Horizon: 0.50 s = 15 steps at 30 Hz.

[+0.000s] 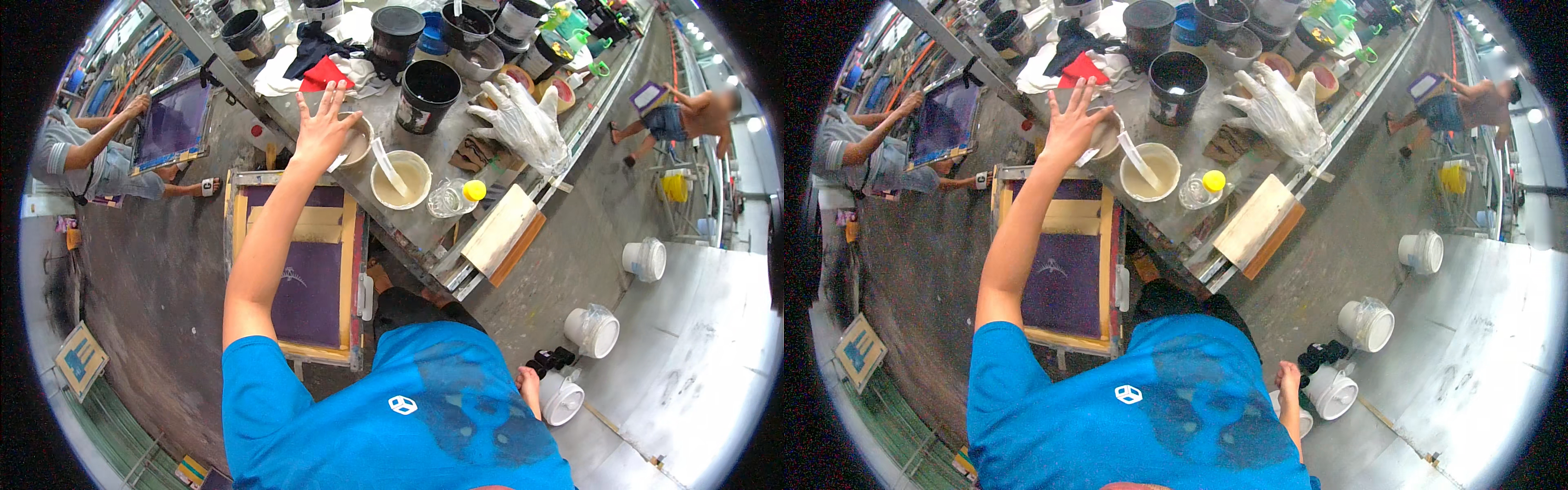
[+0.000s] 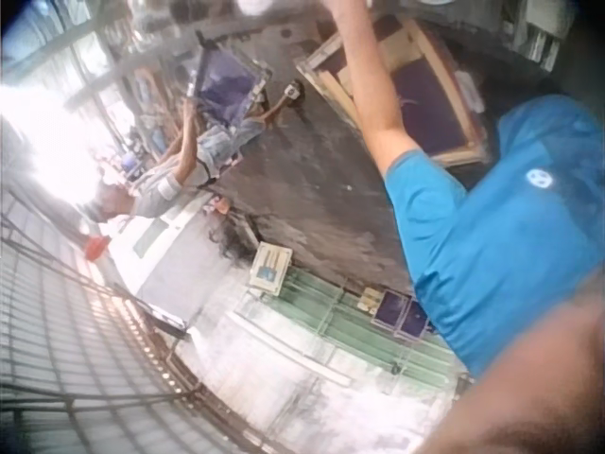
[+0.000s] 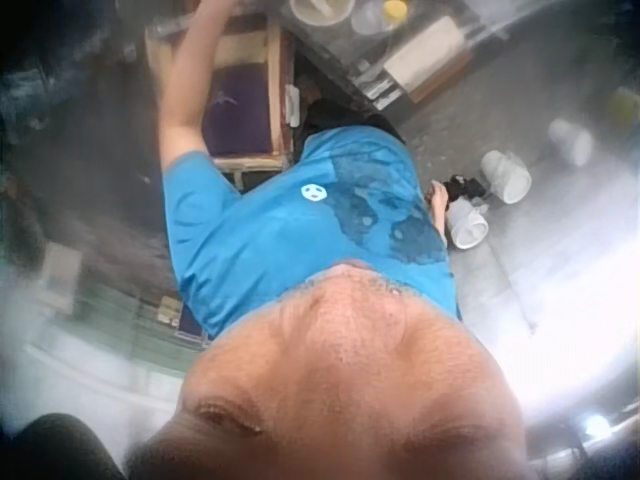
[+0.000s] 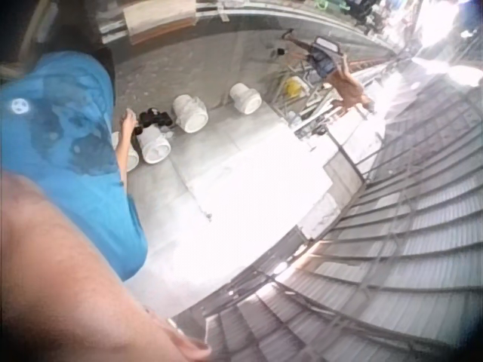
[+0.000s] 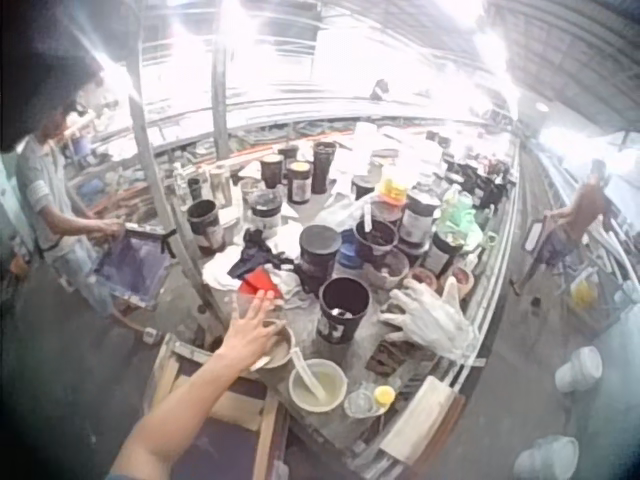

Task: The person walks along drying racks in a workshop and uses a small stick to pick at white printed logos on maroon surfboard blanks. They repeatedly lift and remove small pieces of the logo from several boards.

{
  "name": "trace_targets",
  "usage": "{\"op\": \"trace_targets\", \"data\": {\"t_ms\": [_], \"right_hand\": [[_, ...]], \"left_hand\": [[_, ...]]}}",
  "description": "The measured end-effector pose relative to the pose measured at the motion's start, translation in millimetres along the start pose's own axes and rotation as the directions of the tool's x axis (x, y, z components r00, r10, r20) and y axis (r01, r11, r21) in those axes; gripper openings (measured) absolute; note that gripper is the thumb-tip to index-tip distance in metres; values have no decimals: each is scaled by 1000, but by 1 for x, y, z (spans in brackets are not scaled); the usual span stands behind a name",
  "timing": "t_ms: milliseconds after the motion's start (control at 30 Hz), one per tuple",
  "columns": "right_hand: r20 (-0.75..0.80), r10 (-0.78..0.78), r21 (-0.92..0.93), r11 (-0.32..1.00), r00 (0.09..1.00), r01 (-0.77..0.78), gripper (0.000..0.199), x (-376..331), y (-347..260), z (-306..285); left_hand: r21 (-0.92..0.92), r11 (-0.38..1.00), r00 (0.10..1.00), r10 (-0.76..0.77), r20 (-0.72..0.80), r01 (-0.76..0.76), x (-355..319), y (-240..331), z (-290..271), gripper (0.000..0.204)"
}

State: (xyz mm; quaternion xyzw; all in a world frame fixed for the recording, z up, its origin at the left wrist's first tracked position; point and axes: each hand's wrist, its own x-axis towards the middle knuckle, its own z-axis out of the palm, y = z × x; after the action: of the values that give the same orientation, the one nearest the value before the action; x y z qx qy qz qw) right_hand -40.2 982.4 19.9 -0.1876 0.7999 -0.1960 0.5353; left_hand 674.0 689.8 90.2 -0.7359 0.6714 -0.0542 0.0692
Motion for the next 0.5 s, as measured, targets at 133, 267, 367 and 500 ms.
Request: {"op": "trace_targets", "data": {"t_ms": [133,267,367,500], "right_hand": [[156,-172,-406,886,973,222,14,22,59,-30],[6,38,-280,959,999,-35,18,2,43,-8],[82,-32,-380,923,996,61,16,5,16,9],[172,3,-200,979,985,32,15,37,6,11]], "left_hand": [[10,1000,998,-6,-62,7,3,-3,-8,57],[-260,957,979,-168,-120,132,-13,-20,-11,63],[-979,201,985,-175,4,40,-26,-31,-22,62],[-733,-679,993,-40,110,54,-53,-19,-66,60]]}}
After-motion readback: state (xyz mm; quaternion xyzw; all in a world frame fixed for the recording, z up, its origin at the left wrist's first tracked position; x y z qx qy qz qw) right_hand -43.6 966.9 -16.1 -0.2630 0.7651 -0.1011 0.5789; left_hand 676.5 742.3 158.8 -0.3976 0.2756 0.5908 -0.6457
